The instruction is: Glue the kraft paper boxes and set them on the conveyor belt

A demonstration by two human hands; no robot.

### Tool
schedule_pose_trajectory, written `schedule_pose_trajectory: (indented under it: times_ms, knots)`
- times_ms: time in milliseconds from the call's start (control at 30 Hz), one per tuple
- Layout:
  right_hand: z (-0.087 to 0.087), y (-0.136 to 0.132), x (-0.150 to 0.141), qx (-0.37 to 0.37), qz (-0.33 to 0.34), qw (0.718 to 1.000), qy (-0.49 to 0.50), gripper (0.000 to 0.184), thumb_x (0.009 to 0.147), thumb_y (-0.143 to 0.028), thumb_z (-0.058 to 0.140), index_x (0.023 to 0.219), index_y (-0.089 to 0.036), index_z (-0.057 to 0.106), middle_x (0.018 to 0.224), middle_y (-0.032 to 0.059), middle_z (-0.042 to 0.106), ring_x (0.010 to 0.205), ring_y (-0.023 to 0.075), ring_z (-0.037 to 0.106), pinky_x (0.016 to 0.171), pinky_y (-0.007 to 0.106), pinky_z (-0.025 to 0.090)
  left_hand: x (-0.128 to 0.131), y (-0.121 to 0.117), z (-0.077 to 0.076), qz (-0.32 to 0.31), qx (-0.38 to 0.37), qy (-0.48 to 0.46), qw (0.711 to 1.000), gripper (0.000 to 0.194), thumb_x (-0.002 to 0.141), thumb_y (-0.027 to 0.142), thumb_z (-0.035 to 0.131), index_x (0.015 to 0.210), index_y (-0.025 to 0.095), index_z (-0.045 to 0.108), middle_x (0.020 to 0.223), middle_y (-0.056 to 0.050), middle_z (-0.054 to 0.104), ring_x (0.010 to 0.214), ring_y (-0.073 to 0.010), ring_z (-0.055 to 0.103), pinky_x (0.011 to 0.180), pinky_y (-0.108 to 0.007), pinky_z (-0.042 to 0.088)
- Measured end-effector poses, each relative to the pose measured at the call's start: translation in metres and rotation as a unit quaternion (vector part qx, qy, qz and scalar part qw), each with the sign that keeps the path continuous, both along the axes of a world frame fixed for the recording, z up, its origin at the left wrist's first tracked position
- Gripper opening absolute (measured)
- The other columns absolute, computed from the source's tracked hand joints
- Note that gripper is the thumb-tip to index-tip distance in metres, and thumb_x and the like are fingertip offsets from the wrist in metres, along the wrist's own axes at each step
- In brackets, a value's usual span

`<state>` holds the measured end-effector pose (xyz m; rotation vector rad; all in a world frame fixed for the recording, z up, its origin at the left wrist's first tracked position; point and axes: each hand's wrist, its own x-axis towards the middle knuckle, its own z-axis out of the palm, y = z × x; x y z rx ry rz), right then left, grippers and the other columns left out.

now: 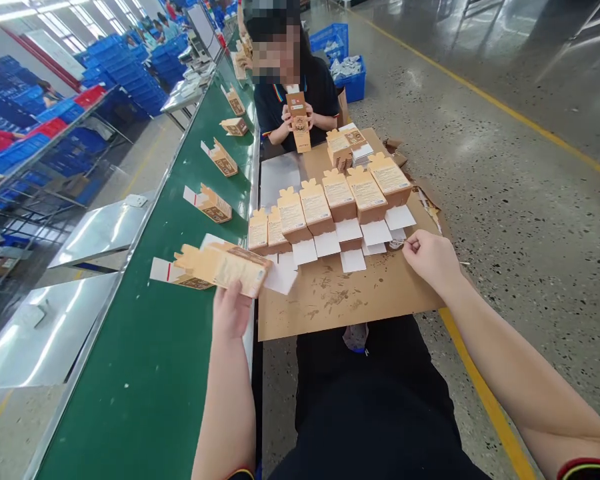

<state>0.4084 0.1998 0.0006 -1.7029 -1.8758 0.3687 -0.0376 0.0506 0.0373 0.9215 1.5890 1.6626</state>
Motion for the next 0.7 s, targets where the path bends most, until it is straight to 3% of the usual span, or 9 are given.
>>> schedule_pose_trajectory:
  times_ms: [167, 300, 367, 500, 600, 700]
  knots:
    - [0.008, -0.008, 0.015, 0.007, -0.012, 0.999, 0.034, 0.012, 0.087, -0.027, 0.073, 0.077, -0.026, 0.066, 0.071, 0.006, 0.073, 0.068, 0.0251, 0.07, 0.07, 0.037, 0.056, 0.047, -0.03, -0.039, -0.018, -0.045, -0.096, 0.994, 0.087, 0.069, 0.061, 0.104, 0.142, 0.027, 0.072, 0.153, -0.018, 0.072, 0.146, -0.0415, 0.067, 0.118, -0.055, 0.059]
    - [0.017, -0.051, 0.007, 0.065, -0.022, 0.989, 0.128, 0.018, 0.092, -0.04, 0.074, 0.082, -0.026, 0.072, 0.072, 0.0052, 0.074, 0.063, 0.022, 0.069, 0.065, 0.036, 0.061, 0.062, -0.03, -0.057, -0.007, -0.072, -0.088, 0.994, 0.08, 0.067, 0.057, 0.106, 0.132, 0.024, 0.073, 0.139, -0.017, 0.078, 0.14, -0.0377, 0.072, 0.118, -0.051, 0.059]
    - [0.015, -0.081, -0.015, 0.042, 0.015, 0.981, 0.189, 0.019, 0.095, -0.043, 0.074, 0.086, -0.026, 0.075, 0.072, 0.0047, 0.075, 0.062, 0.021, 0.069, 0.058, 0.034, 0.061, 0.064, -0.03, -0.06, -0.005, -0.082, -0.091, 0.992, 0.079, 0.065, 0.055, 0.107, 0.129, 0.023, 0.073, 0.136, -0.017, 0.079, 0.134, -0.0359, 0.075, 0.117, -0.05, 0.059]
    - [-0.005, -0.133, -0.083, -0.065, 0.175, 0.941, 0.283, 0.02, 0.098, -0.038, 0.069, 0.083, -0.026, 0.074, 0.073, 0.0034, 0.076, 0.059, 0.0181, 0.069, 0.056, 0.03, 0.062, 0.066, -0.03, -0.062, 0.003, -0.082, -0.091, 0.992, 0.077, 0.065, 0.052, 0.108, 0.127, 0.023, 0.072, 0.135, -0.016, 0.079, 0.13, -0.0338, 0.077, 0.116, -0.049, 0.059]
    - [-0.024, -0.15, -0.122, -0.093, 0.216, 0.927, 0.291, 0.019, 0.098, -0.034, 0.066, 0.081, -0.026, 0.07, 0.072, 0.0028, 0.074, 0.059, 0.0174, 0.067, 0.058, 0.03, 0.061, 0.067, -0.03, -0.062, 0.001, -0.081, -0.087, 0.993, 0.077, 0.065, 0.051, 0.108, 0.127, 0.023, 0.072, 0.133, -0.015, 0.08, 0.127, -0.0333, 0.078, 0.115, -0.049, 0.06]
    - [-0.036, -0.151, -0.136, -0.096, 0.249, 0.926, 0.268, 0.018, 0.097, -0.028, 0.065, 0.079, -0.026, 0.065, 0.07, 0.001, 0.071, 0.061, 0.0174, 0.066, 0.059, 0.029, 0.058, 0.07, -0.028, -0.06, -0.002, -0.085, -0.079, 0.993, 0.075, 0.065, 0.051, 0.107, 0.125, 0.023, 0.073, 0.131, -0.015, 0.08, 0.126, -0.0338, 0.078, 0.115, -0.05, 0.06]
